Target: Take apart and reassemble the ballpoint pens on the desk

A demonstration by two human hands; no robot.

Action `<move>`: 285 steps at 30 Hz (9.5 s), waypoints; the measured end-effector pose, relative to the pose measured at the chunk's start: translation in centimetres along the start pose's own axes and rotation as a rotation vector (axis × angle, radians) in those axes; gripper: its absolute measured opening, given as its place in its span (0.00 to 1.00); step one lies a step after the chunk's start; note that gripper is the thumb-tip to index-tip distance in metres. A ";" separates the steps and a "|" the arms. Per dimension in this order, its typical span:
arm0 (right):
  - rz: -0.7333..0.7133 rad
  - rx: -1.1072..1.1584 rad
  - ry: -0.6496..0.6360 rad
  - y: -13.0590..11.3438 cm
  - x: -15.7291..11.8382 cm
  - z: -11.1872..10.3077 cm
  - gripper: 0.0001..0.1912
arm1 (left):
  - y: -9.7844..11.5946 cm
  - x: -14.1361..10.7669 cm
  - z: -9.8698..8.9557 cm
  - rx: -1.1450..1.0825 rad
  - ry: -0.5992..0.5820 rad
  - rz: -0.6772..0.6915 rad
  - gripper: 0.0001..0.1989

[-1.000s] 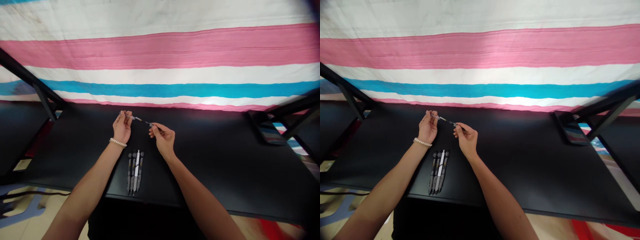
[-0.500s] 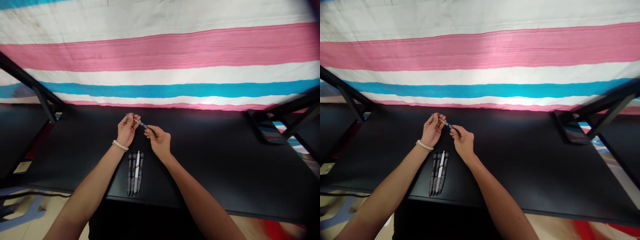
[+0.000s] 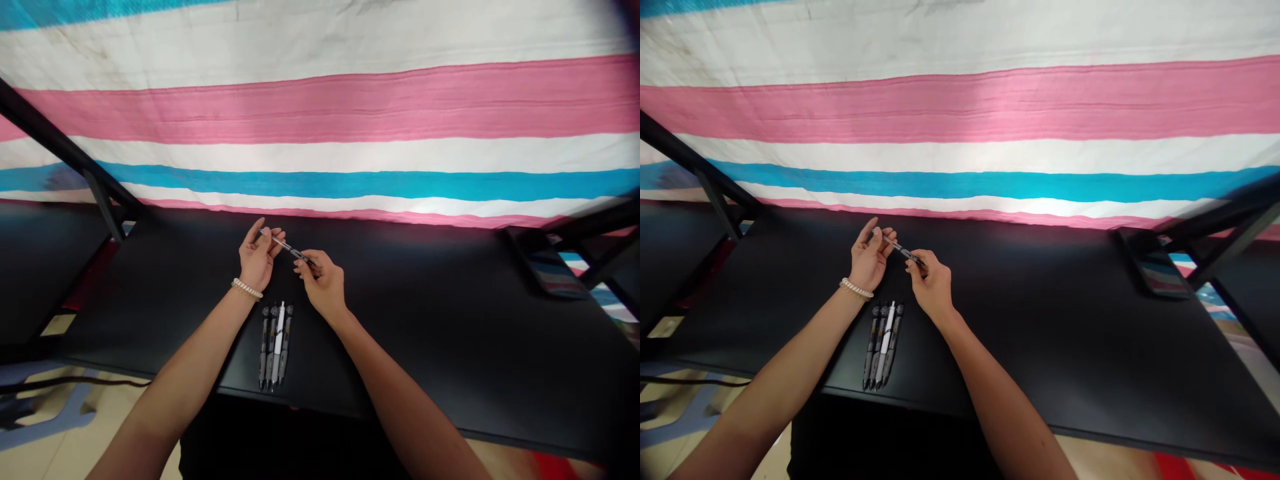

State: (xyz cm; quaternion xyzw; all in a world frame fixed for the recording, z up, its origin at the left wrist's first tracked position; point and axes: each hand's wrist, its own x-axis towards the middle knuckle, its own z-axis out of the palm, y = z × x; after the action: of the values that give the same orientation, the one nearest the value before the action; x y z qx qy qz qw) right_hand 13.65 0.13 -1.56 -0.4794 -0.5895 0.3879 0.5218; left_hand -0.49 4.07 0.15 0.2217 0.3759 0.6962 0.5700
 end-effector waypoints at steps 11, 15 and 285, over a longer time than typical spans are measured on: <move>-0.032 -0.067 0.008 -0.2 -0.1 -0.1 0.09 | 0.0 -0.1 0.1 0.039 0.017 0.015 0.20; -0.067 -0.133 0.005 -0.4 -0.2 -0.1 0.08 | 0.0 -0.2 0.2 0.050 0.021 0.017 0.21; 0.044 0.074 0.064 -0.8 -0.1 1.6 0.16 | 0.9 -0.1 -1.3 0.052 0.005 -0.016 0.15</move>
State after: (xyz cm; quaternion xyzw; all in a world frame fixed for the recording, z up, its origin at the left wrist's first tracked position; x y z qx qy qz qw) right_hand 11.92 -0.07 -1.03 -0.4848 -0.5470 0.4051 0.5492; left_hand -1.96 3.58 0.07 0.2319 0.3970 0.6821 0.5687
